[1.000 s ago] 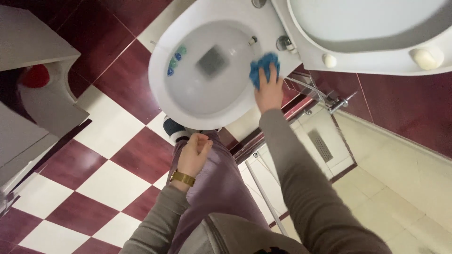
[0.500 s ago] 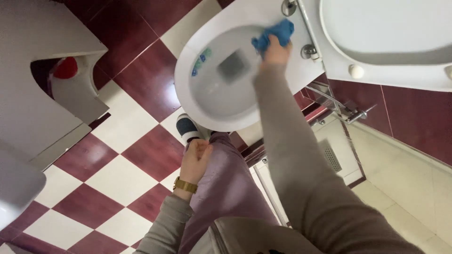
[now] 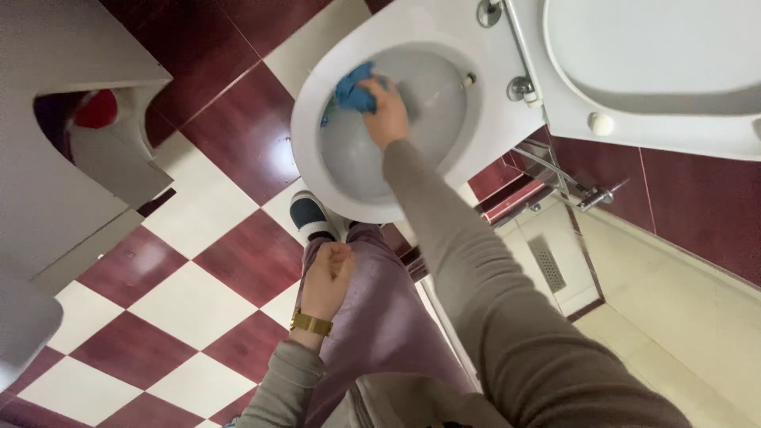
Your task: Cleaning the bathroom sink, faucet, and toilet using a cloth and cleaning spray, followed by organizing items in a drawer.
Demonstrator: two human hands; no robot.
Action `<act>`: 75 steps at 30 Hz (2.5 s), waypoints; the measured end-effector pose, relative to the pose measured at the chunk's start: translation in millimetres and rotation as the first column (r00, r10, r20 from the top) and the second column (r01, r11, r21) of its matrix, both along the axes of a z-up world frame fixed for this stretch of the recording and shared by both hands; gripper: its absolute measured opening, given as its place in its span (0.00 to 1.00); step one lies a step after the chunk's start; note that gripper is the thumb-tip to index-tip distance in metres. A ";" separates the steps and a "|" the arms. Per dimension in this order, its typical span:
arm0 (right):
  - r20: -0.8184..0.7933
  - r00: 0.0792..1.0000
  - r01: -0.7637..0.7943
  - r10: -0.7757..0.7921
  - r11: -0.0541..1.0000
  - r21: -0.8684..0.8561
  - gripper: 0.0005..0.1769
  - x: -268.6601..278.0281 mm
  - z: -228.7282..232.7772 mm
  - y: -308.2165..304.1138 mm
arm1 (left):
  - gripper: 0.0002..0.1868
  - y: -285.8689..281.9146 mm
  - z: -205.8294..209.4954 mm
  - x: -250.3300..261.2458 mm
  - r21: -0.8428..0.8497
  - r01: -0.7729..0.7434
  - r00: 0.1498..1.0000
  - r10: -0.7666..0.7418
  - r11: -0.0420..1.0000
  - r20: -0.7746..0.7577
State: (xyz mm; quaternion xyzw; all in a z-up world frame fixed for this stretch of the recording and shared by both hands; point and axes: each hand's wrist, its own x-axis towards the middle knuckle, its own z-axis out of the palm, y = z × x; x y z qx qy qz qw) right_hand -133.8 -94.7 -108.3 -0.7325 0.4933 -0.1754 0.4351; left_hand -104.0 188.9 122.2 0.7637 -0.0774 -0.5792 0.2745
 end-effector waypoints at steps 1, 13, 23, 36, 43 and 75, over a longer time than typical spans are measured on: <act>-0.343 0.906 -0.278 0.246 0.960 -0.046 0.32 -6.9 22.8 -1.9 | 0.18 0.1 4.6 4.2 0.007 0.030 0.998 -0.030 1.000 -0.048; -0.940 0.106 -0.878 0.324 0.474 0.064 0.16 -115.5 125.2 -98.5 | 0.23 12.6 11.3 28.7 0.086 -0.018 0.997 0.024 0.996 -0.067; -0.698 0.593 -0.410 0.402 0.896 0.169 0.29 -120.8 97.5 113.0 | 0.28 -34.3 5.0 79.4 0.130 0.143 0.962 -0.169 0.981 0.216; -0.239 0.932 0.256 -0.272 0.962 -0.094 0.28 16.5 94.3 -75.8 | 0.54 -222.5 -176.9 151.3 0.150 0.473 0.625 -0.450 0.868 0.637; -0.418 0.850 -0.471 0.320 0.817 -0.332 0.29 43.6 75.1 -32.1 | 0.29 -210.1 -199.7 149.9 0.032 0.447 0.609 -0.330 0.894 0.722; -0.563 -0.545 -0.657 0.621 0.100 0.747 0.14 -100.9 93.6 -55.7 | 0.56 -230.4 -145.2 155.7 0.331 0.547 0.507 -0.619 0.769 0.600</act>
